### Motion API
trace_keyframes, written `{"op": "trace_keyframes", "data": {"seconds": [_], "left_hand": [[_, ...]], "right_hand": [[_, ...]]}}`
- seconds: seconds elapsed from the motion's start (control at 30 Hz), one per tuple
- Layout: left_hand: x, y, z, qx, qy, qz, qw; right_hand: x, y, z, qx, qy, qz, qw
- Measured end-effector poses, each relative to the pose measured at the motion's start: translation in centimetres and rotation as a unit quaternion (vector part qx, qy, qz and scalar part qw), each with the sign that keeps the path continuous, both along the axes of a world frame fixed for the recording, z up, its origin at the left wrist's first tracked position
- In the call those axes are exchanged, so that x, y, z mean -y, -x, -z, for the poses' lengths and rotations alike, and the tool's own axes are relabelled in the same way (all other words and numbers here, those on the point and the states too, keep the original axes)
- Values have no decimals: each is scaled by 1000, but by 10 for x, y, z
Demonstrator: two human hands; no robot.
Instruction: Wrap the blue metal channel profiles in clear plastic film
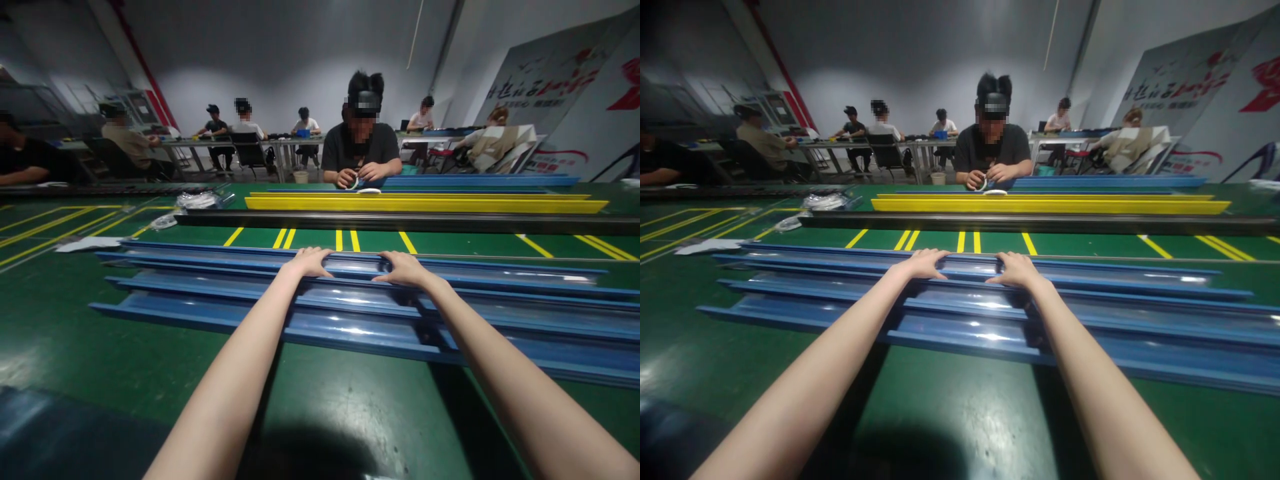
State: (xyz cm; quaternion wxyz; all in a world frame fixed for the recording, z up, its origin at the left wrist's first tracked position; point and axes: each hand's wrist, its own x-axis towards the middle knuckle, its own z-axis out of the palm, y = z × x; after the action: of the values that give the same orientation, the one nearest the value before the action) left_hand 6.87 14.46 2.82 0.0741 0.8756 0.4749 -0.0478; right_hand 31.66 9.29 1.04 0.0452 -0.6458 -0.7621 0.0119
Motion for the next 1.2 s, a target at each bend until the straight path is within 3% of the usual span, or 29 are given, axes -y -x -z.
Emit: {"op": "trace_keyframes", "data": {"seconds": [0.17,0.33,0.43,0.63,0.77,0.93,1.07,1.2], "left_hand": [[1,7,-1,-8,-13,31,999],[0,11,-9,-20,-46,48,998],[-1,13,-26,-8,-60,43,997],[9,20,-72,22,-85,70,994],[28,24,-97,37,-98,92,990],[63,26,-123,26,-119,91,988],[92,34,-133,18,-120,104,987],[120,47,-129,-7,-89,123,988]], "right_hand": [[5,-1,-4,-15,-26,-54,998],[12,-1,-17,11,-47,-62,997],[13,-3,-36,23,-77,-79,994],[32,0,-87,66,-183,-83,977],[60,9,-113,156,-227,-77,958],[99,16,-132,185,-247,-63,949],[129,22,-133,196,-243,-59,948],[160,36,-121,200,-226,-58,952]]}}
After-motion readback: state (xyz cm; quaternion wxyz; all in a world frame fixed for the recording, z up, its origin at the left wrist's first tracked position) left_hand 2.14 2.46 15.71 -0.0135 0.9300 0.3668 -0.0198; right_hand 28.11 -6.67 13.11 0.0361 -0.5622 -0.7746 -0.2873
